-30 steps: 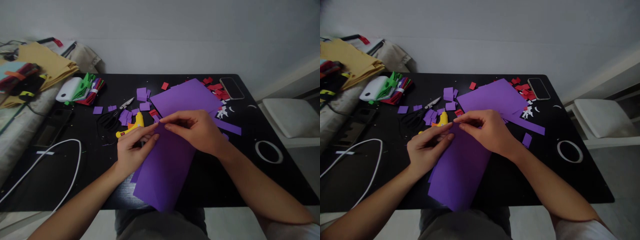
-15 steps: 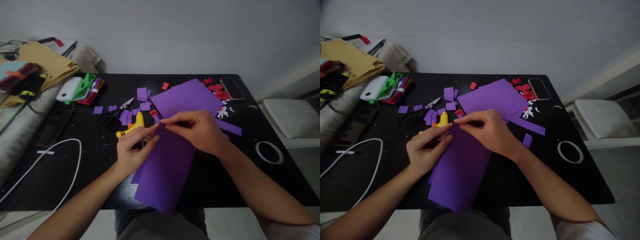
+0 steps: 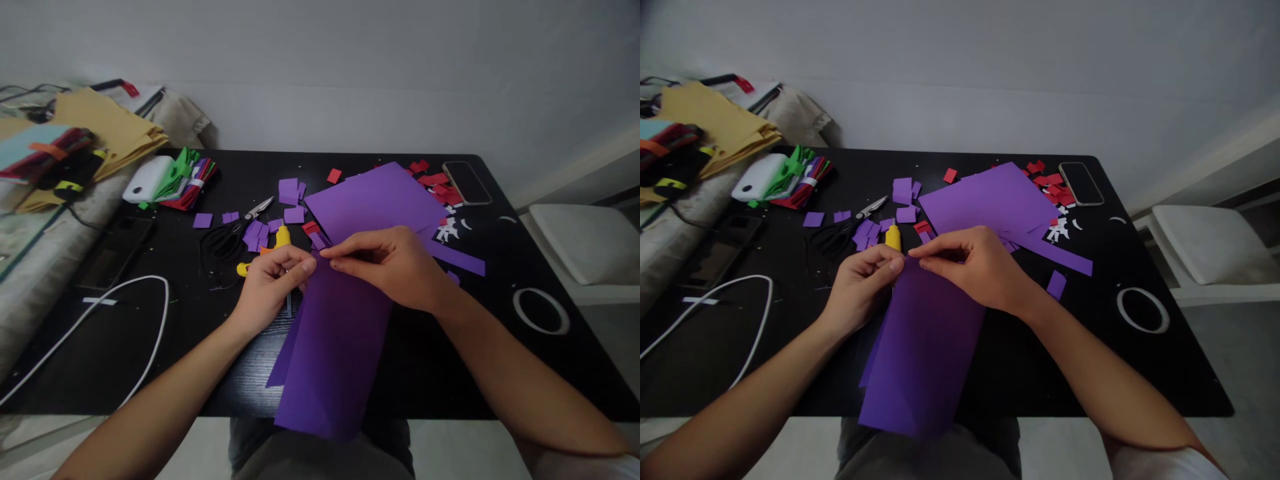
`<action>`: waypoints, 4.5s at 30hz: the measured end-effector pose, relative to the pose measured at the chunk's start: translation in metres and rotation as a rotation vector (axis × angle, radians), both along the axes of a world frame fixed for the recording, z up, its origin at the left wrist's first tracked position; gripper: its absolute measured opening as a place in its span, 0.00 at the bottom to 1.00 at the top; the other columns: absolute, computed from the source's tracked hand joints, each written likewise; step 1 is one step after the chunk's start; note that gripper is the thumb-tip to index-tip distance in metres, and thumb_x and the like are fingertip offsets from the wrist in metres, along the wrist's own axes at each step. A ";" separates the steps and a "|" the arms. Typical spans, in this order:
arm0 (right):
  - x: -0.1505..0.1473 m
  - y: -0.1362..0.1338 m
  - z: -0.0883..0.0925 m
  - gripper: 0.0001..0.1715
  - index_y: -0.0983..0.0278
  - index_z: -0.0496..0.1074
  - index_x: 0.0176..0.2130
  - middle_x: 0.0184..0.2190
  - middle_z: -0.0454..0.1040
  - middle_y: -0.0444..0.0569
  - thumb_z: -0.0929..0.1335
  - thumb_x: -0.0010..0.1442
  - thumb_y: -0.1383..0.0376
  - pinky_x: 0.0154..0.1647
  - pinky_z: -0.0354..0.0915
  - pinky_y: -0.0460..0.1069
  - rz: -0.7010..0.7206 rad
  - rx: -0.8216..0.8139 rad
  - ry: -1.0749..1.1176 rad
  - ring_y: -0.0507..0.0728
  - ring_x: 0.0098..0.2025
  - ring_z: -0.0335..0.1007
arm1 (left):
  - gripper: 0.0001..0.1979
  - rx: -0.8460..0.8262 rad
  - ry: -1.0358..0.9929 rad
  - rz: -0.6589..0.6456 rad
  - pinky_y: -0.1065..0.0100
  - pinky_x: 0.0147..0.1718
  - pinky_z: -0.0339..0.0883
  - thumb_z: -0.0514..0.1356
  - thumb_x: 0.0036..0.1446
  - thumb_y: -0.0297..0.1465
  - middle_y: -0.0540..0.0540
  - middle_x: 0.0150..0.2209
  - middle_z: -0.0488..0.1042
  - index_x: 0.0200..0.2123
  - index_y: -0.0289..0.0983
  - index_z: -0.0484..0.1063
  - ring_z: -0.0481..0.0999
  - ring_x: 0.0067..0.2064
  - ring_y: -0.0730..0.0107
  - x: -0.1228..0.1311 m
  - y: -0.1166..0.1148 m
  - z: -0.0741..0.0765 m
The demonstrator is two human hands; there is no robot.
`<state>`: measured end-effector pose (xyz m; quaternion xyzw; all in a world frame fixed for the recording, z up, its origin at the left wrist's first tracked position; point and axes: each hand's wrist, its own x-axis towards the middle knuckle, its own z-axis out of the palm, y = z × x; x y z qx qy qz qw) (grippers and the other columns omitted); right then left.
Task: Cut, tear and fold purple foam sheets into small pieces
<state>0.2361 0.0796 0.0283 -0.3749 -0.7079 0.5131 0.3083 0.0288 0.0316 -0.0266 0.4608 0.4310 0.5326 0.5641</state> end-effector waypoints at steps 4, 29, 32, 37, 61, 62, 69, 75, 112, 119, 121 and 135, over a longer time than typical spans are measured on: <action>0.000 0.000 0.001 0.13 0.59 0.83 0.46 0.39 0.85 0.46 0.76 0.59 0.64 0.48 0.77 0.51 0.016 -0.034 0.024 0.57 0.43 0.83 | 0.10 0.006 -0.012 -0.044 0.72 0.24 0.69 0.71 0.58 0.39 0.50 0.23 0.75 0.35 0.38 0.80 0.73 0.23 0.74 -0.003 0.000 0.001; 0.005 0.003 0.002 0.23 0.63 0.76 0.53 0.39 0.85 0.48 0.77 0.58 0.65 0.49 0.75 0.51 0.189 -0.263 0.081 0.56 0.43 0.83 | 0.06 0.018 -0.264 -0.295 0.78 0.24 0.74 0.71 0.60 0.33 0.50 0.28 0.81 0.41 0.40 0.84 0.79 0.24 0.77 -0.005 0.003 -0.003; 0.005 0.003 0.003 0.23 0.64 0.76 0.53 0.39 0.85 0.49 0.77 0.58 0.65 0.49 0.75 0.51 0.190 -0.257 0.073 0.56 0.44 0.83 | 0.07 0.016 -0.273 -0.300 0.78 0.25 0.75 0.71 0.60 0.33 0.50 0.28 0.81 0.41 0.40 0.84 0.79 0.25 0.76 -0.005 0.003 -0.004; 0.005 0.003 0.004 0.22 0.65 0.77 0.52 0.39 0.85 0.49 0.77 0.58 0.66 0.47 0.75 0.50 0.202 -0.256 0.084 0.56 0.43 0.83 | 0.07 0.007 -0.275 -0.301 0.77 0.25 0.75 0.71 0.59 0.33 0.50 0.28 0.81 0.41 0.40 0.84 0.79 0.25 0.76 -0.005 0.003 -0.004; 0.005 0.001 0.006 0.19 0.64 0.79 0.49 0.37 0.85 0.46 0.77 0.57 0.67 0.49 0.75 0.49 0.216 -0.254 0.127 0.55 0.42 0.83 | 0.07 0.001 -0.269 -0.304 0.77 0.25 0.76 0.72 0.57 0.34 0.50 0.27 0.82 0.40 0.41 0.85 0.80 0.23 0.76 -0.007 0.003 -0.003; 0.005 0.001 0.006 0.19 0.64 0.79 0.49 0.37 0.84 0.46 0.77 0.57 0.67 0.49 0.75 0.50 0.217 -0.250 0.127 0.55 0.42 0.83 | 0.07 0.003 -0.268 -0.305 0.77 0.25 0.75 0.72 0.57 0.34 0.50 0.26 0.81 0.40 0.41 0.85 0.79 0.23 0.76 -0.006 0.003 -0.003; 0.006 0.002 0.007 0.17 0.62 0.80 0.48 0.37 0.84 0.46 0.77 0.58 0.66 0.49 0.77 0.51 0.229 -0.248 0.138 0.55 0.41 0.83 | 0.08 -0.014 -0.261 -0.291 0.77 0.22 0.73 0.74 0.55 0.35 0.49 0.25 0.81 0.38 0.40 0.84 0.79 0.22 0.75 -0.004 0.003 0.001; 0.006 0.002 0.007 0.18 0.63 0.79 0.48 0.38 0.85 0.47 0.77 0.57 0.65 0.49 0.77 0.52 0.231 -0.262 0.128 0.56 0.42 0.83 | 0.09 -0.032 -0.260 -0.299 0.77 0.22 0.74 0.74 0.54 0.35 0.49 0.24 0.81 0.37 0.39 0.84 0.79 0.23 0.74 -0.005 0.003 0.001; 0.002 -0.005 0.009 0.17 0.63 0.80 0.47 0.37 0.84 0.47 0.77 0.57 0.65 0.47 0.77 0.50 0.210 -0.260 0.100 0.56 0.41 0.83 | 0.10 0.012 -0.201 -0.303 0.74 0.25 0.76 0.76 0.51 0.34 0.48 0.29 0.82 0.34 0.37 0.82 0.80 0.25 0.74 -0.008 0.003 -0.001; 0.002 -0.005 0.010 0.16 0.62 0.80 0.46 0.36 0.84 0.47 0.77 0.57 0.65 0.47 0.77 0.51 0.201 -0.267 0.101 0.56 0.41 0.83 | 0.11 0.004 -0.186 -0.301 0.75 0.25 0.76 0.76 0.51 0.36 0.48 0.28 0.81 0.34 0.37 0.81 0.79 0.24 0.74 -0.008 0.004 -0.001; 0.002 -0.004 0.009 0.16 0.63 0.80 0.46 0.37 0.84 0.47 0.77 0.57 0.65 0.47 0.76 0.51 0.203 -0.267 0.104 0.56 0.41 0.83 | 0.11 0.011 -0.198 -0.301 0.75 0.25 0.75 0.76 0.51 0.35 0.49 0.28 0.81 0.34 0.37 0.81 0.79 0.24 0.75 -0.008 0.004 -0.001; 0.003 -0.002 0.007 0.16 0.63 0.79 0.46 0.37 0.84 0.47 0.77 0.57 0.65 0.46 0.76 0.50 0.186 -0.282 0.082 0.55 0.40 0.82 | 0.10 -0.009 -0.234 -0.328 0.77 0.23 0.75 0.73 0.56 0.34 0.50 0.25 0.79 0.38 0.36 0.81 0.79 0.24 0.74 -0.008 0.004 -0.002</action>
